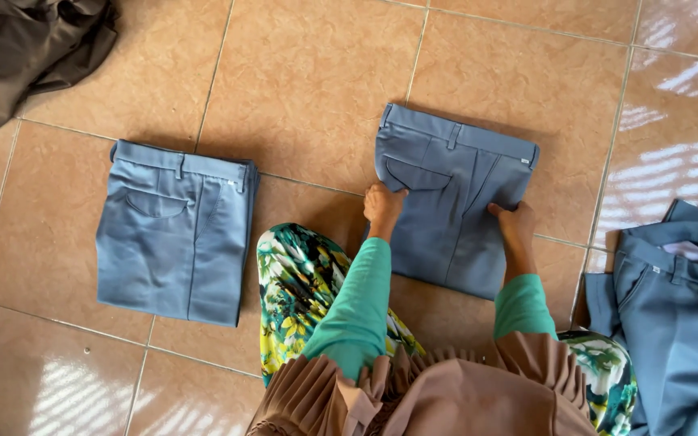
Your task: The person sits on a tiled floor and folds multiple pairs of gray trousers by hand. Each pair is laid flat, legs aligned, then folded in half and again into a compact rectangle before being stacked.
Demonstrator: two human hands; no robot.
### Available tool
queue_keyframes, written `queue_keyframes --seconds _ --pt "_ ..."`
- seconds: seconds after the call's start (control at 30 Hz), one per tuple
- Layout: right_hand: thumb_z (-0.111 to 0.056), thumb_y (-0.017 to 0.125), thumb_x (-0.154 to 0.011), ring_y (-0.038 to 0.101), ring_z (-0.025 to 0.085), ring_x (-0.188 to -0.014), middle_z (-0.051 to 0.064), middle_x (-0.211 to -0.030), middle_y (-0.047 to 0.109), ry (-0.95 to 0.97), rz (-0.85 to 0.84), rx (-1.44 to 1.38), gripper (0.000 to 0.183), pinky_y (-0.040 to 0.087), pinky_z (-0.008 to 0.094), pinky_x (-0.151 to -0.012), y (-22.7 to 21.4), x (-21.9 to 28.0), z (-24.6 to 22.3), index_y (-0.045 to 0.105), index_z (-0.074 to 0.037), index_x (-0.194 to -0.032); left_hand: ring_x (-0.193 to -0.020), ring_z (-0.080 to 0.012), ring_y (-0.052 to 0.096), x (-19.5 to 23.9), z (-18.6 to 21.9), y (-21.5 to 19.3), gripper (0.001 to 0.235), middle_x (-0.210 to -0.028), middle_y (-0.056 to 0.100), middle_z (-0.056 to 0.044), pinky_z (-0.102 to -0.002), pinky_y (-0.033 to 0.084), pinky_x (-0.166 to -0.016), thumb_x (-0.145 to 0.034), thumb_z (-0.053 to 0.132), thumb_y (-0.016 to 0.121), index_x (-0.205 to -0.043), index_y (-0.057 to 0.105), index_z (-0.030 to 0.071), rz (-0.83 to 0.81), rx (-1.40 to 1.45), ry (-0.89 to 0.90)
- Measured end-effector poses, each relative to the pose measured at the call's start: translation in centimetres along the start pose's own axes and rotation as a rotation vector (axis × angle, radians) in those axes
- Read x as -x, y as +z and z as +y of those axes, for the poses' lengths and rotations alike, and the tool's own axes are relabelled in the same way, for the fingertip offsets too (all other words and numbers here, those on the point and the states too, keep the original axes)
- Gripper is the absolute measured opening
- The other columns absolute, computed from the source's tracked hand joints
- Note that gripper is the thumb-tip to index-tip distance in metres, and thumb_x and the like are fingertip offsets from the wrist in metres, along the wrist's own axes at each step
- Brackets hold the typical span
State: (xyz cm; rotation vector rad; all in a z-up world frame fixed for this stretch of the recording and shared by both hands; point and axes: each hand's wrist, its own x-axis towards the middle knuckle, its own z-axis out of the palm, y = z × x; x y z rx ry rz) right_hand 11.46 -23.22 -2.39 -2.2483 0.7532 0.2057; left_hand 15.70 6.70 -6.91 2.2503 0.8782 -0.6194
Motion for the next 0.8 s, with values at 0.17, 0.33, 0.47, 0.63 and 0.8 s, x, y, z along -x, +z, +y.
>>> queue_keyframes --seconds 0.17,0.33,0.47,0.63,0.8 --pt "-0.043 0.087 -0.08 0.065 0.046 -0.113 0.027 -0.115 0.069 0.001 0.012 0.076 0.068 0.052 0.057 -0.092 -2.4 3.7 -4.4 0.065 0.002 -0.126 -0.117 -0.0324 0.06 6.3 2.6 -4.4 0.055 -0.124 0.056 -0.006 -0.052 0.054 -0.092 -0.081 0.047 0.078 -0.121 0.064 0.013 0.075 0.024 0.051" --pt "-0.042 0.08 -0.089 0.06 0.05 -0.12 0.031 -0.124 0.065 -0.005 -0.058 0.158 0.065 0.047 0.064 -0.098 -4.5 5.0 -6.0 0.058 0.003 -0.129 -0.111 -0.0341 0.07 5.4 2.4 -5.3 0.058 -0.117 0.065 -0.007 -0.053 0.058 -0.091 -0.081 0.051 0.078 -0.122 0.062 0.013 0.026 0.042 0.002" --pt "-0.024 0.08 -0.087 0.062 0.049 -0.113 0.034 -0.117 0.065 -0.048 -0.137 -0.119 0.059 0.052 0.061 -0.089 -3.8 2.3 -2.7 0.056 0.004 -0.132 -0.11 -0.0411 0.071 5.2 2.5 -6.9 0.063 -0.115 0.071 -0.017 -0.058 0.058 -0.088 -0.073 0.041 0.085 -0.123 0.066 0.007 -0.082 0.174 0.038" --pt "-0.017 0.086 -0.085 0.069 0.039 -0.09 0.029 -0.102 0.066 -0.079 -0.153 -0.35 0.054 0.057 0.05 -0.068 -4.8 2.9 -4.3 0.057 -0.004 -0.129 -0.117 -0.0412 0.069 7.3 4.0 -10.5 0.058 -0.12 0.073 -0.019 -0.056 0.058 -0.094 -0.075 0.038 0.081 -0.122 0.071 0.006 -0.115 0.234 0.123" --pt "-0.006 0.08 -0.076 0.068 0.013 -0.085 -0.002 -0.092 0.068 -0.016 -0.184 -0.617 0.034 0.06 0.033 -0.075 -6.0 7.3 -13.8 0.062 -0.02 -0.101 -0.112 -0.0393 0.067 8.7 5.8 -18.4 0.058 -0.119 0.073 -0.017 -0.049 0.057 -0.088 -0.065 0.035 0.066 -0.118 0.07 0.011 -0.133 0.35 0.222"
